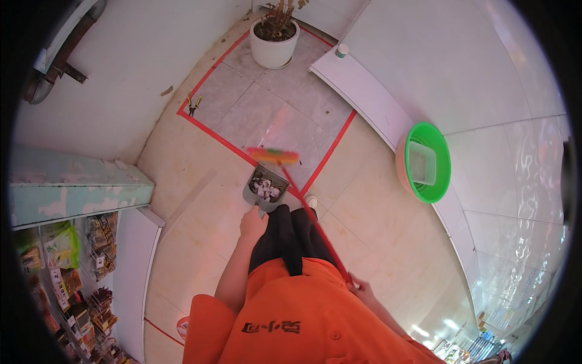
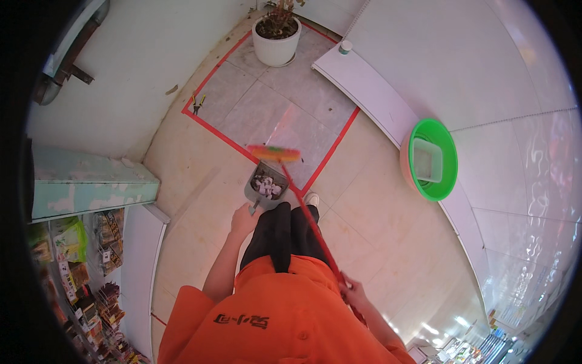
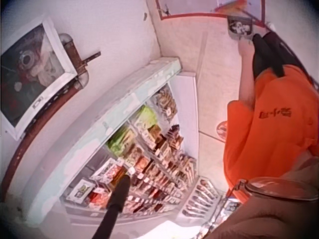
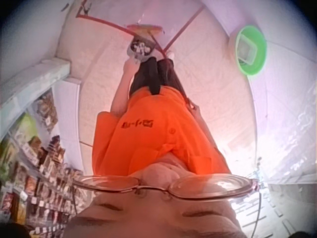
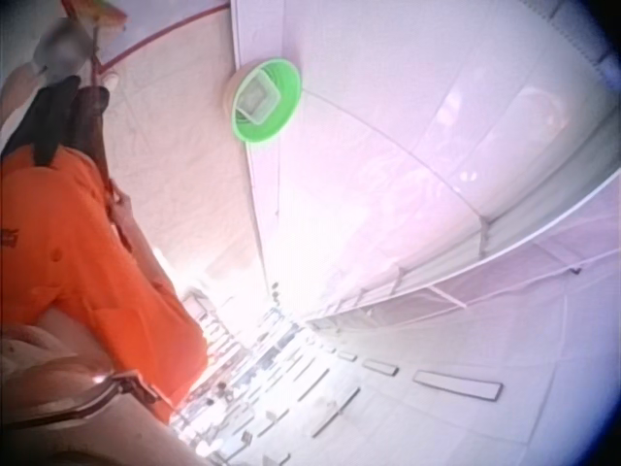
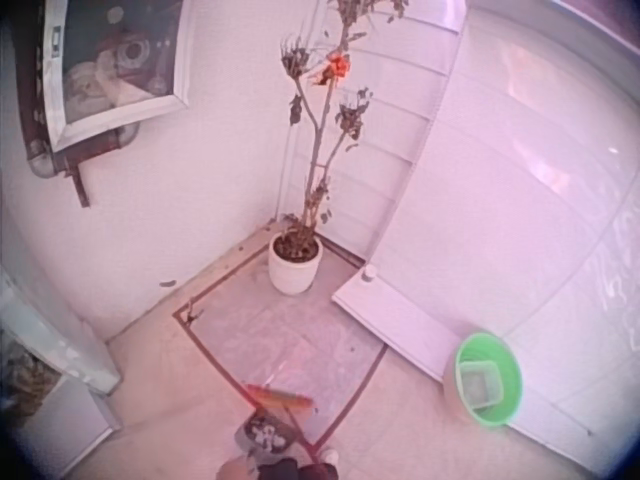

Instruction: The person cleans the floor of a store by picking up pieces of trash from the floor by hand and placing them into a bin, moving a stool and a chair to reach the area behind them, and then sweeping the floor with a broom and a dustpan while walking between the aisles.

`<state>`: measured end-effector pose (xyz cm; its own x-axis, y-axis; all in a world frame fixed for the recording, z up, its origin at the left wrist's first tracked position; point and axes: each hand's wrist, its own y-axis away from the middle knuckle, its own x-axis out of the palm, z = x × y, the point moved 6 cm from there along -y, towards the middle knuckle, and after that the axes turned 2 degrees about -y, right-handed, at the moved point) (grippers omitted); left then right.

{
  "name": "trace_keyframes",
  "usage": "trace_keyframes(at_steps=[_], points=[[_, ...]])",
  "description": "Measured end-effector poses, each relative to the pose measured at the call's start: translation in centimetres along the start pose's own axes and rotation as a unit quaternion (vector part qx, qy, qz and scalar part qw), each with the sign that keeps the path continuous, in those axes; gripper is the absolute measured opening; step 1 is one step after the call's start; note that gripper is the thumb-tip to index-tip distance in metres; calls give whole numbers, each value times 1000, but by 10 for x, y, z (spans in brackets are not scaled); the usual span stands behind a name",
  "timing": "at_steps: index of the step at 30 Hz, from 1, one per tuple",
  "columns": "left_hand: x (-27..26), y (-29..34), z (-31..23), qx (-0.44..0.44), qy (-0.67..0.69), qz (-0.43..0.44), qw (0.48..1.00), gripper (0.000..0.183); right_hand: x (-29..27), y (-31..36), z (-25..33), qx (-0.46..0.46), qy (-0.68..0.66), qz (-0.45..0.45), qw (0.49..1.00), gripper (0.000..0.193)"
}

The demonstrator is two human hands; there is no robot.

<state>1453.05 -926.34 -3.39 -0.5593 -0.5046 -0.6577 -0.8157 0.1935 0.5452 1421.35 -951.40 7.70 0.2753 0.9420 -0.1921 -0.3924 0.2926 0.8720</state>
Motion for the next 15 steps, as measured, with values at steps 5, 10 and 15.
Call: trace_keyframes(at_steps=[5, 10, 15], points=[[-15, 25, 25, -36, -10, -28, 999, 28, -5, -126, 100, -103, 33, -38, 993, 44], [-23, 41, 46, -75, -43, -22, 996, 30, -4, -272, 179, -159, 65, -142, 975, 44], [-15, 43, 35, -78, -14, -41, 996, 31, 23, -290, 192, -85, -46, -76, 992, 17]])
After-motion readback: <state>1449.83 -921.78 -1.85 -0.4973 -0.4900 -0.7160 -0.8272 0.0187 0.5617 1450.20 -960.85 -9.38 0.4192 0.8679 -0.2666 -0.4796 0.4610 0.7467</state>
